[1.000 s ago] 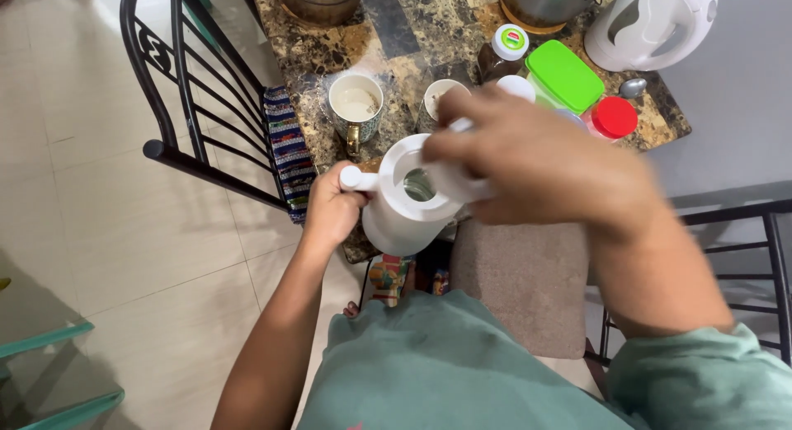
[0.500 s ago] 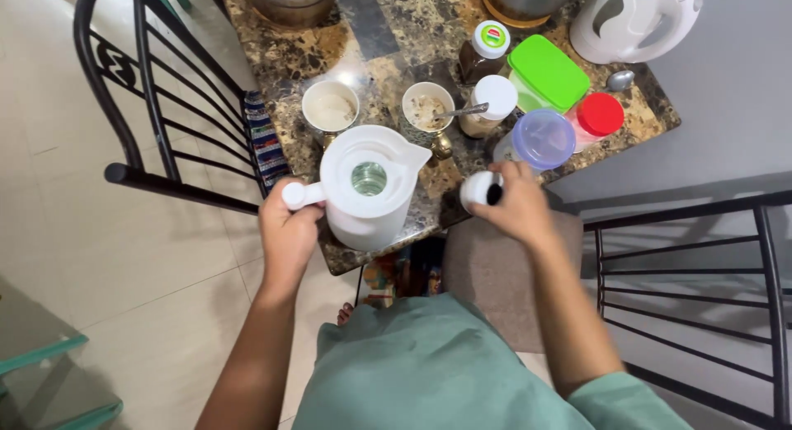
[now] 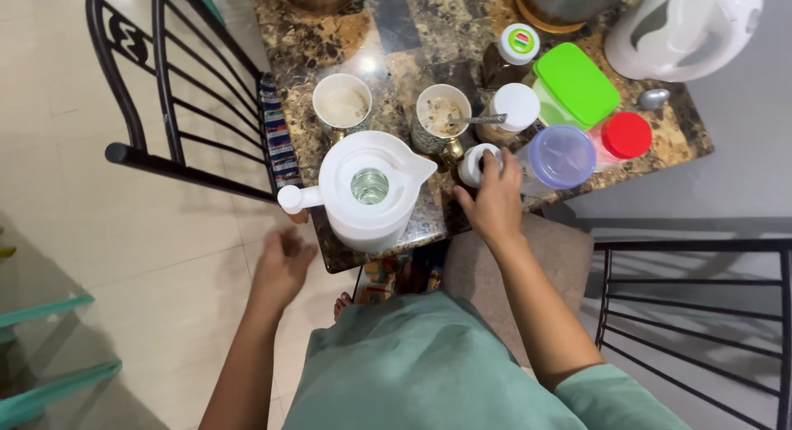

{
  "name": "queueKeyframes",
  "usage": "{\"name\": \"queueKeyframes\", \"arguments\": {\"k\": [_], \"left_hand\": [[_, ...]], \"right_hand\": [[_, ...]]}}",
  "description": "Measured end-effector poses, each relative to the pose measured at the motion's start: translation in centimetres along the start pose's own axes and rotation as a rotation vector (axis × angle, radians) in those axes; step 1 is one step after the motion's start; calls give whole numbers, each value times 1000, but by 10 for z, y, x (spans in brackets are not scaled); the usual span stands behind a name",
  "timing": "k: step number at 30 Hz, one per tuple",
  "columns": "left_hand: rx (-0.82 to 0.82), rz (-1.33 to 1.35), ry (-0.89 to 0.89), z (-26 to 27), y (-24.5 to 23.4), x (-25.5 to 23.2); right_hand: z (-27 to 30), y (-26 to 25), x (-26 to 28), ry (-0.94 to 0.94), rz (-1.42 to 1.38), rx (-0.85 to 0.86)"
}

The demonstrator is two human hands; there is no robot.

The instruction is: Preparing coffee by mixing ingredients and pouring hot water from a kettle into mugs and a thermos.

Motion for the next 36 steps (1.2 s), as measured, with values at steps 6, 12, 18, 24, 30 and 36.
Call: {"name": "queueKeyframes", "arguments": {"k": [6,12,18,24,30,36], "left_hand": [[590,0,-387,44,49,-11],[844,-34,-72,30,124,-88],[953,-84,-68,10,187,-102],[918,-36,1,-17,236,-145],[824,58,-10,-43,257,-198],[666,127,-26,-58,258,-199]], "right_hand": [[24,-23,-12,62,-65,35],[25,-41,-51,277,-444,63],[-20,-134,-126,462,-958,-149],[-119,-152,-266,626,-930,-198],[-229,-114,-382,680,-667,-351],[-278,-69,-407,551,-861,-384]]}}
Point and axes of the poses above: each hand's wrist, its own z-axis away from the middle knuckle, its own y-axis out of the palm, x = y × z, the point moved 5 cm from there along -z, towards the middle knuckle, and after that the axes turned 9 degrees about y, right-handed, at the moved point
